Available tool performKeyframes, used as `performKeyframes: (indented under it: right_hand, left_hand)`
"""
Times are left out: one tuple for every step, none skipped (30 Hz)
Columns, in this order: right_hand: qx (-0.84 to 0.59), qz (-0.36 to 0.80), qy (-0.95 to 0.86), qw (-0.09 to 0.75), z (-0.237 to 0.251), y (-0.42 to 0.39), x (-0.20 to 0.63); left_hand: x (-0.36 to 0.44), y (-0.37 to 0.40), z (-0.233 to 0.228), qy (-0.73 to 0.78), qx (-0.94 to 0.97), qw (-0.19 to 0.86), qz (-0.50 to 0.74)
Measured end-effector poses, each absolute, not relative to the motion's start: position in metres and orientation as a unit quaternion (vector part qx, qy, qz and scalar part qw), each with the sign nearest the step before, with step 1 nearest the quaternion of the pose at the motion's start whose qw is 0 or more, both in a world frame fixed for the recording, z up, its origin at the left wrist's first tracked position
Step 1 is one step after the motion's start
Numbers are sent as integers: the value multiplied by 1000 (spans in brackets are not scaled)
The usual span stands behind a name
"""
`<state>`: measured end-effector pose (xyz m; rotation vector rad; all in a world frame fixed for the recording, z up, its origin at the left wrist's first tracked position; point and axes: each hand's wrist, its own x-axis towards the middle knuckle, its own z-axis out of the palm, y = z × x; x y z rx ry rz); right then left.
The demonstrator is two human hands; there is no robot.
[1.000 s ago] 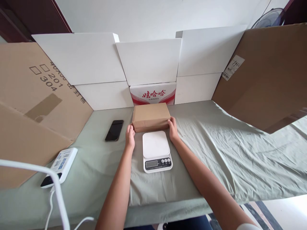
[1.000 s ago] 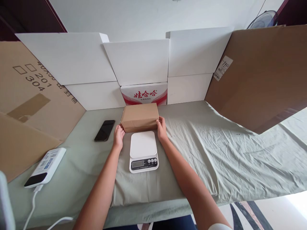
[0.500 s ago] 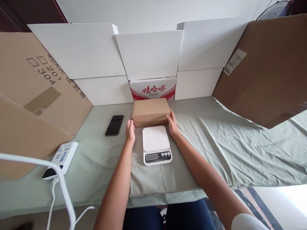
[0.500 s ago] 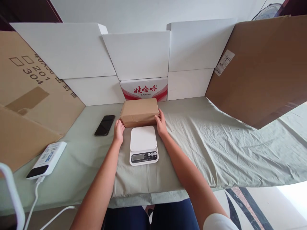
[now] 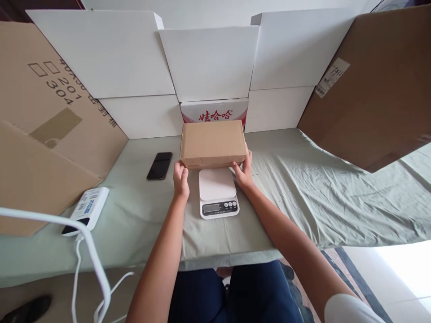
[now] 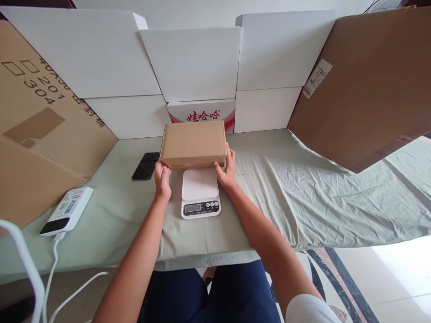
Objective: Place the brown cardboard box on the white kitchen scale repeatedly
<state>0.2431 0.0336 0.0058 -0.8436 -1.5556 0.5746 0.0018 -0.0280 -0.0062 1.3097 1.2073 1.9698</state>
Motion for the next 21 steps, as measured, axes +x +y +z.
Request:
performKeyframes:
  right_hand:
    - [-367, 247, -671, 595, 7, 26, 247]
    - [-372, 250, -670, 592, 8, 18, 251]
    - [-376, 257, -668, 589, 8, 10, 255]
    - [-378, 265, -666, 586, 8, 2, 259]
    - [-377, 273, -666, 584, 6, -7, 264]
    - [-374, 279, -667, 581, 5, -15, 268]
    - [-371, 282, -669, 578, 2, -23, 272]
    - [-369, 284, -673, 575, 0, -29, 275]
    - [-368, 285, -675, 572, -2, -35, 278]
    - [-369, 286, -676, 570, -4, -40, 281]
    - [-370, 287, -676, 569, -5, -43, 282]
    - [-371, 288, -675, 569, -6, -45, 284]
    - [-372, 288, -674, 570, -6, -46, 284]
    - [-373, 287, -674, 569, -6, -47, 284]
    - [-373, 285, -676, 568, -6, -46, 284]
    - [-372, 283, -679, 566, -5, -46, 284]
    - [-371, 281, -681, 565, -5, -45, 283]
    - [-370, 279, -684, 563, -5, -45, 283]
    - [-369, 278, -686, 562, -5, -44, 283]
    - [-368, 278, -687, 562, -6, -44, 282]
    - [-368, 279, -687, 562, -6, -44, 282]
  left_hand:
    - [5, -38, -4, 444, 478, 245, 718]
    - [8, -49, -2, 446, 476, 253, 714]
    - [11, -61, -1, 450, 471, 264, 712]
    - [15, -73, 0, 453, 467, 274, 708]
    - [18, -86, -1, 455, 467, 283, 704]
    - [21, -98, -2, 456, 468, 291, 699]
    - [23, -109, -4, 456, 468, 296, 696]
    - [25, -119, -7, 457, 469, 303, 693]
    - [26, -127, -10, 457, 468, 309, 690]
    - [27, -133, -12, 458, 468, 314, 687]
    - [28, -137, -14, 459, 467, 320, 685]
    - [28, -139, -16, 461, 466, 324, 683]
    - [28, -140, -18, 463, 464, 328, 681]
    - [28, -139, -19, 465, 461, 332, 679]
    - [28, -138, -19, 469, 457, 334, 678]
    - [27, -136, -20, 472, 452, 335, 679]
    - [27, -135, -20, 475, 448, 334, 680]
    - [26, -134, -20, 477, 444, 332, 682]
    - [26, -133, -20, 478, 442, 329, 684]
    - [26, -133, -21, 479, 440, 325, 686]
    - [26, -133, -21, 480, 438, 322, 688]
